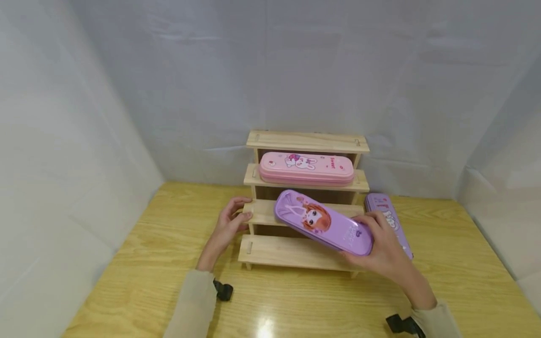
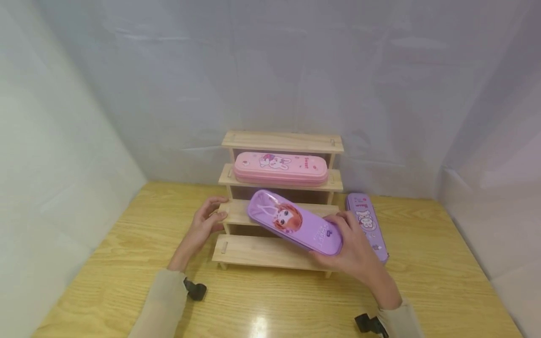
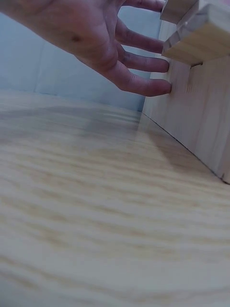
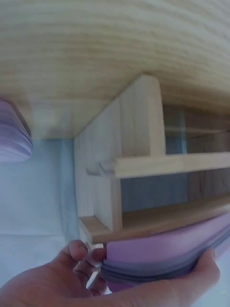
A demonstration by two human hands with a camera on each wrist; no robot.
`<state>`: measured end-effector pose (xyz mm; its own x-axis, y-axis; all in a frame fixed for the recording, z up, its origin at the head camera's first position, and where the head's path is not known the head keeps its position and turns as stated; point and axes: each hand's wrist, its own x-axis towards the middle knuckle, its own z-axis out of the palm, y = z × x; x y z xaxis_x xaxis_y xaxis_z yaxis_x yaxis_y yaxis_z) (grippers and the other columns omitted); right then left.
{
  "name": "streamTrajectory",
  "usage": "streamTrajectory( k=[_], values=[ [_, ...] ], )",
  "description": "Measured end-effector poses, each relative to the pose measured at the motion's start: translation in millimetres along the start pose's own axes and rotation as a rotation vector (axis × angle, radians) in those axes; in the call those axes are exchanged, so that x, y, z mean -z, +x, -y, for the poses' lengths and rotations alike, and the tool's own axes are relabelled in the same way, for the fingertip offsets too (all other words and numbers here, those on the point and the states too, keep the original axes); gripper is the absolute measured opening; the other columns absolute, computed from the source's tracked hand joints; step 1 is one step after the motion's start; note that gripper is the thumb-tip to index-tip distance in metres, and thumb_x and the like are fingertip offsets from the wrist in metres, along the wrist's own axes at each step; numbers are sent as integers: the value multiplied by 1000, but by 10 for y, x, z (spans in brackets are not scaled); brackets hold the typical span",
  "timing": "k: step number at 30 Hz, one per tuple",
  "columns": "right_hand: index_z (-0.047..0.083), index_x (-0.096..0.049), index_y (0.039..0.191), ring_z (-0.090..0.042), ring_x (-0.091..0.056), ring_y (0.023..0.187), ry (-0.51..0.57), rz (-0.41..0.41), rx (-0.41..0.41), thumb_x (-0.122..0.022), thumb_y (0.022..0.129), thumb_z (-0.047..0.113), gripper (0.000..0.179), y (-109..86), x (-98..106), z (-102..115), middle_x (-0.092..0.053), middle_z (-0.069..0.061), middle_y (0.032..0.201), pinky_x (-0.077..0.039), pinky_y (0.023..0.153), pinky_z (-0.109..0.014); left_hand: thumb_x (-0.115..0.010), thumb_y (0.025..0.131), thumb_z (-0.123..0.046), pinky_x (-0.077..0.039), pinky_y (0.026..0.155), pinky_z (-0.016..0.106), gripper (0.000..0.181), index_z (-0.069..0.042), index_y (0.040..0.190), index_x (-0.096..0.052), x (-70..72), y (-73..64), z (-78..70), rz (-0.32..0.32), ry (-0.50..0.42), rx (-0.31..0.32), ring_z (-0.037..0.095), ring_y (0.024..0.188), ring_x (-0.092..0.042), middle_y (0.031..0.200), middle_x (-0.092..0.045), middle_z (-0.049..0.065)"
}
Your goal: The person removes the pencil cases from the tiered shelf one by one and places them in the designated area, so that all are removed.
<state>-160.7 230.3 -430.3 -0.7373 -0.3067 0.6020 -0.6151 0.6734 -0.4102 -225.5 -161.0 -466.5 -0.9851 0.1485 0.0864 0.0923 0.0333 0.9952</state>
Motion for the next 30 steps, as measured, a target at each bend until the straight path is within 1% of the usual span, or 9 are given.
streamTrajectory(
  k=[3, 6, 10, 12, 19, 21, 28, 30],
  values=[
    [2, -61, 120, -10, -50, 102, 2, -20, 19, -98, 52, 26, 81, -50, 3, -32, -57, -12, 115, -43, 81, -21, -61, 101, -17, -59, 80, 37, 40, -9, 138, -52, -3, -3, -1, -4, -4, 0, 15, 101, -59, 131, -51, 9],
    [0, -60, 120, -9, -51, 102, 2, -37, 41, -98, 53, 29, 82, -96, 5, -65, -60, -12, 115, -42, 83, -18, -61, 101, -16, -59, 79, 36, 39, -8, 138, -52, -6, -3, -1, -10, -8, 0, 15, 101, -59, 129, -52, 8],
    [-1, -59, 119, -5, -52, 97, 14, -48, 53, -97, 55, 31, 81, -167, 18, -107, -63, -9, 111, -43, 81, -15, -61, 101, -15, -59, 79, 36, 38, -8, 138, -52, -14, 0, 3, -8, -15, 3, 17, 101, -60, 128, -52, 7],
    [-1, -59, 118, -4, -52, 96, 28, -56, 56, -98, 55, 29, 81, -207, 27, -128, -64, -9, 109, -43, 80, -14, -61, 101, -15, -59, 79, 36, 39, -9, 138, -52, -19, 0, 6, -6, -20, 4, 17, 102, -60, 129, -52, 8],
    [-6, -59, 119, -1, -54, 100, 65, -91, 52, -96, 54, 24, 81, -362, 103, -218, -65, -13, 110, -43, 87, -8, -62, 101, -17, -59, 79, 34, 40, -10, 138, -52, -25, -9, -1, 0, -23, -2, 18, 101, -61, 132, -52, 12],
    [-7, -60, 120, 1, -55, 101, 62, -110, 57, -95, 56, 26, 80, -401, 130, -251, -65, -14, 110, -44, 87, -6, -62, 101, -17, -59, 79, 35, 39, -10, 138, -53, -22, -10, 4, -1, -23, -5, 18, 101, -61, 131, -52, 10],
    [-9, -59, 121, 6, -52, 109, 29, -107, 13, -94, 56, 25, 82, -500, 267, -315, -64, -18, 111, -42, 92, -4, -62, 100, -16, -59, 79, 34, 39, -9, 138, -53, -15, -9, 8, -8, -22, -7, 17, 100, -60, 130, -51, 8],
    [-11, -59, 121, 8, -51, 111, 34, -124, 25, -93, 59, 30, 82, -527, 290, -346, -64, -20, 111, -41, 94, -3, -62, 100, -16, -59, 78, 34, 39, -10, 138, -53, -15, -9, 7, -10, -23, -6, 17, 100, -60, 129, -51, 8]
  ],
)
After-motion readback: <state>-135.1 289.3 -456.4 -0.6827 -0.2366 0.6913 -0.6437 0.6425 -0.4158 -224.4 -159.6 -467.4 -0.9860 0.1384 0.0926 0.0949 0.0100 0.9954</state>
